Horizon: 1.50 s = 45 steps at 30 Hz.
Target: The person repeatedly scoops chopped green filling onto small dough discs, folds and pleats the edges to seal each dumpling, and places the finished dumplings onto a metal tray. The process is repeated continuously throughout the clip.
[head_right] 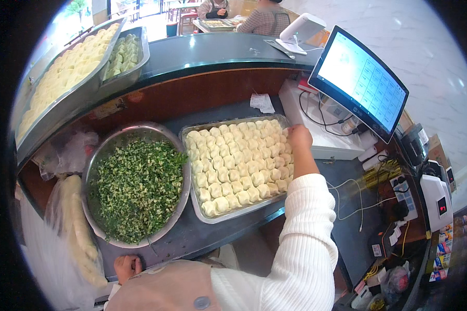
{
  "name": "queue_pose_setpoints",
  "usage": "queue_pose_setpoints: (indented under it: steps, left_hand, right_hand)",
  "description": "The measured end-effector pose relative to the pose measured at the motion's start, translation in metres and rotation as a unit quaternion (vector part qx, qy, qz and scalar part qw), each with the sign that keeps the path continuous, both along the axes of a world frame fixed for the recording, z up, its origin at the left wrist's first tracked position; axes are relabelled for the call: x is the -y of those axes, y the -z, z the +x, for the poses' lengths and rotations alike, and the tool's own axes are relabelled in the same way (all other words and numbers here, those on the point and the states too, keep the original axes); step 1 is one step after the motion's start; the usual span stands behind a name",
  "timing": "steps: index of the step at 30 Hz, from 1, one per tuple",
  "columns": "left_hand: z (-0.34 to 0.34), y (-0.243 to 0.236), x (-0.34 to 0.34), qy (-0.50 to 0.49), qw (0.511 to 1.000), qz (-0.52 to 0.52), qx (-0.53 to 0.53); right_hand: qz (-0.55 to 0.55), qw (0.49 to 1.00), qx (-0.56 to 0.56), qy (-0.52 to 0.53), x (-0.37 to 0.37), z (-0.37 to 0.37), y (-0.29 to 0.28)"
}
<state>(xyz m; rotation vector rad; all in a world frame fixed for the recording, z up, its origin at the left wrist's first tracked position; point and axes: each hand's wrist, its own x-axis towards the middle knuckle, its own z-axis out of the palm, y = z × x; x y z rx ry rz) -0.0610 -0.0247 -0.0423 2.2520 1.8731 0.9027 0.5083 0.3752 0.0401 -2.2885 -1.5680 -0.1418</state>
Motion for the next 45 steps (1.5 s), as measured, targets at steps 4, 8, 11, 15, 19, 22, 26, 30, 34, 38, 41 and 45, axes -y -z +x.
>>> queue_pose_setpoints:
  steps: [4, 8, 11, 15, 19, 22, 26, 30, 34, 38, 41, 45]
  left_hand:
    - [-0.001, 0.002, 0.001, 0.003, 1.000, -0.013, 0.020]
    - [-0.001, 0.004, 0.003, -0.009, 1.000, -0.006, 0.007]
    - [-0.001, 0.003, 0.003, -0.007, 1.000, -0.002, 0.001]
    - [0.002, -0.004, 0.002, -0.010, 1.000, 0.000, 0.001]
    - [0.005, -0.014, -0.002, 0.000, 1.000, 0.014, 0.018]
    - [0.008, -0.017, -0.002, -0.018, 0.998, -0.007, 0.051]
    - [0.003, -0.024, -0.005, -0.103, 0.980, -0.098, 0.139]
    - [-0.017, -0.034, -0.023, -0.193, 0.978, -0.055, 0.062]
    - [-0.036, -0.039, -0.047, -0.259, 0.966, -0.006, 0.006]
    - [-0.047, -0.033, -0.057, -0.284, 0.958, -0.028, 0.016]
    - [-0.051, -0.026, -0.055, -0.282, 0.958, -0.020, 0.042]
    - [-0.060, -0.026, -0.043, -0.275, 0.944, 0.038, 0.180]
  right_hand:
    - [-0.046, 0.998, 0.035, 0.008, 0.003, -0.003, 0.003]
    - [-0.062, 0.996, 0.059, 0.003, 0.005, -0.006, 0.001]
    - [-0.064, 0.996, 0.062, -0.011, 0.006, -0.005, 0.001]
    - [0.036, 0.999, -0.022, -0.026, 0.013, 0.003, -0.009]
    - [0.151, 0.981, -0.060, -0.102, 0.034, -0.002, -0.043]
    - [0.154, 0.946, -0.150, -0.242, 0.072, -0.047, -0.068]
    - [0.050, 0.906, -0.160, -0.389, 0.155, -0.148, -0.081]
    - [0.081, 0.795, -0.080, -0.596, 0.238, -0.242, -0.064]
    - [0.000, 0.756, -0.084, -0.650, 0.278, -0.304, -0.047]
    - [0.066, 0.706, -0.068, -0.702, 0.280, -0.332, -0.043]
    - [0.066, 0.716, -0.064, -0.693, 0.272, -0.340, -0.043]
    - [0.057, 0.736, -0.089, -0.669, 0.259, -0.344, -0.045]
